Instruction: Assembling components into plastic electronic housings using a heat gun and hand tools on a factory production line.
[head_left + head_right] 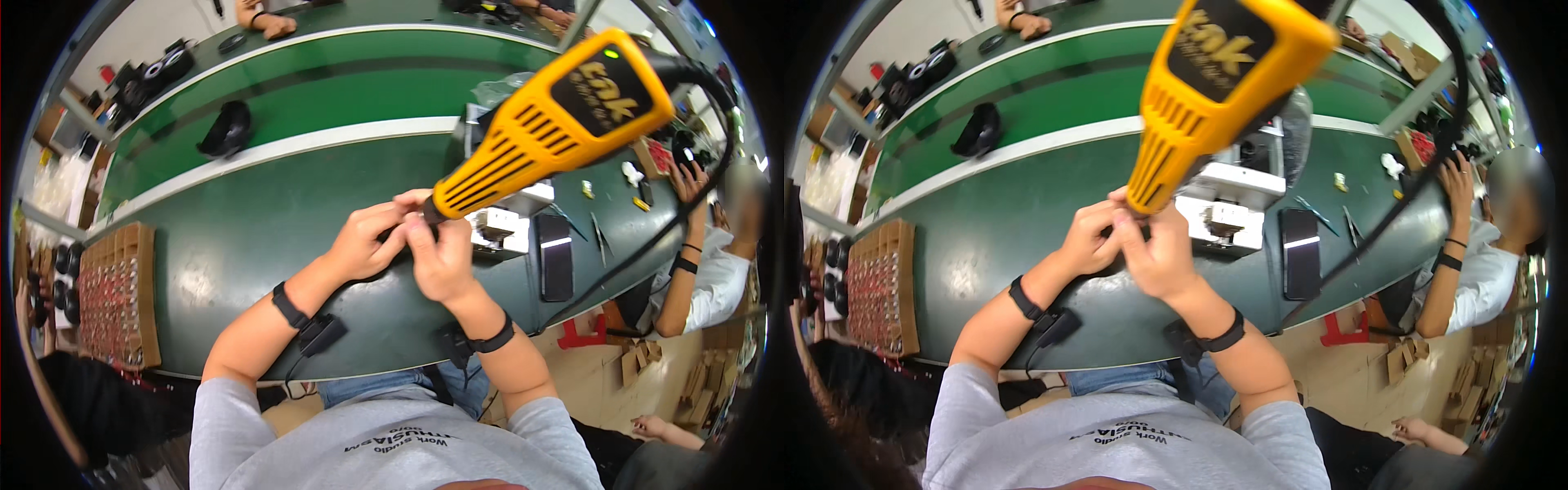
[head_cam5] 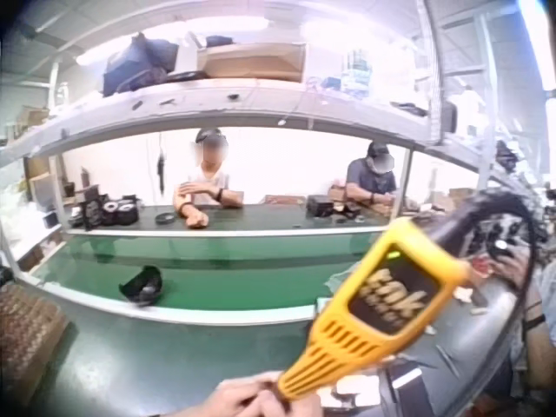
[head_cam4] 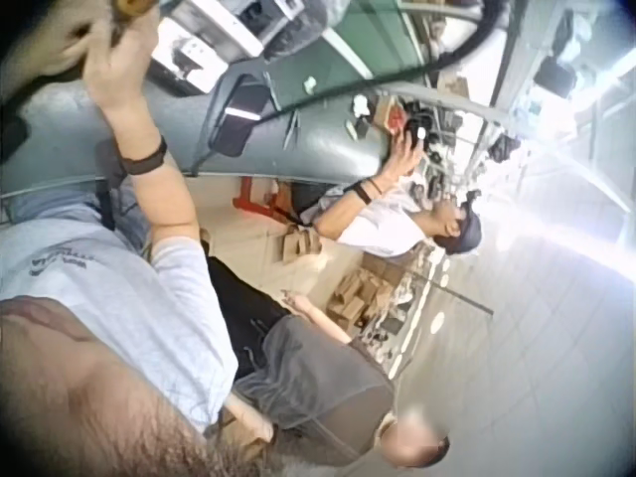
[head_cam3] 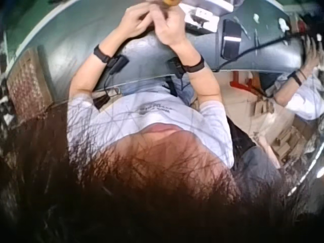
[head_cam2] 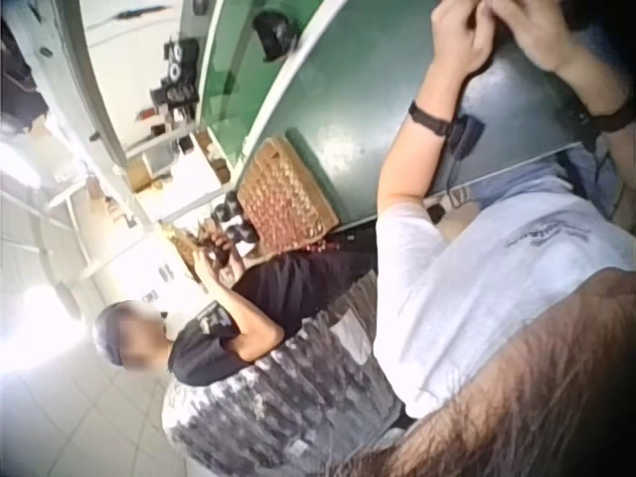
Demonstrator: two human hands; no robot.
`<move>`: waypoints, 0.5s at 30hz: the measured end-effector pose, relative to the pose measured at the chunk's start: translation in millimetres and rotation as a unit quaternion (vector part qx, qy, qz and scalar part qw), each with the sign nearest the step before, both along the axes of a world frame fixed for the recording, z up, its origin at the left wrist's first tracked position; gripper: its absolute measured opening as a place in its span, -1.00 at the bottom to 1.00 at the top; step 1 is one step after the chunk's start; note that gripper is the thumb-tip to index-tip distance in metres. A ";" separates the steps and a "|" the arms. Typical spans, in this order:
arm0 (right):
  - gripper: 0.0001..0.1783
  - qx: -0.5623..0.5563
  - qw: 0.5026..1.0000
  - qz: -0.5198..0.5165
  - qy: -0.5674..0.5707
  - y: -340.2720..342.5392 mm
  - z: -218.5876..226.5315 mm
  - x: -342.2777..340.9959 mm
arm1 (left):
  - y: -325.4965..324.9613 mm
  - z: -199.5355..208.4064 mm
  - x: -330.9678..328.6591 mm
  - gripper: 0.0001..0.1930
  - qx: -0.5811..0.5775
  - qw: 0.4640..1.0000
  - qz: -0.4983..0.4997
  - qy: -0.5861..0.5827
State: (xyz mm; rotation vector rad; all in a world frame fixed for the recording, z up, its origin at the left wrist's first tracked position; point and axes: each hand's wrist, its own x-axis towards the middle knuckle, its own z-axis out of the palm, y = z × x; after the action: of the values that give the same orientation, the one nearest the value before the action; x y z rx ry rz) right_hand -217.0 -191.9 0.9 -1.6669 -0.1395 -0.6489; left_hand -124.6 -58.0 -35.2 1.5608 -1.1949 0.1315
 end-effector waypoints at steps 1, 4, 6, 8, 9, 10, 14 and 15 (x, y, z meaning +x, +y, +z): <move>-0.73 -0.027 1.000 0.005 0.001 -2.9 -3.5 0.2 | -2.0 -1.6 -0.6 -0.91 0.005 1.000 0.017 -0.006; -0.77 -0.055 0.998 0.010 -0.011 6.3 -10.6 5.9 | 11.7 -1.1 0.4 -0.89 0.022 0.999 0.025 -0.013; -0.77 -0.041 0.999 0.011 -0.032 11.3 -1.5 6.6 | 14.2 7.4 -3.0 -0.89 0.036 0.999 0.038 -0.012; -0.76 -0.060 0.997 0.001 -0.043 3.4 -0.5 4.5 | 6.7 7.5 -5.8 -0.88 0.044 0.999 0.025 0.008; -0.75 -0.008 1.000 0.012 -0.013 6.7 3.3 2.1 | 6.3 6.5 -5.1 -0.88 0.041 0.999 0.021 0.006; -0.75 -0.010 1.000 0.009 -0.016 6.7 4.3 2.1 | 5.9 4.0 -3.9 -0.88 0.040 0.999 0.021 0.008; -0.75 -0.028 0.999 0.005 -0.023 6.1 8.2 1.7 | 4.6 3.0 -3.1 -0.88 0.026 0.999 0.027 0.006; -0.76 -0.034 0.999 0.012 -0.024 5.8 9.2 1.1 | 4.1 5.0 -4.0 -0.88 0.026 0.999 0.023 0.006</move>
State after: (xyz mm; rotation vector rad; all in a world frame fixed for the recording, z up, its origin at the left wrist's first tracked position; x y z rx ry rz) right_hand -215.9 -186.1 10.1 -1.7132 -0.2191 -0.6731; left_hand -128.5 -53.9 -30.2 1.6327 -1.1602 0.1222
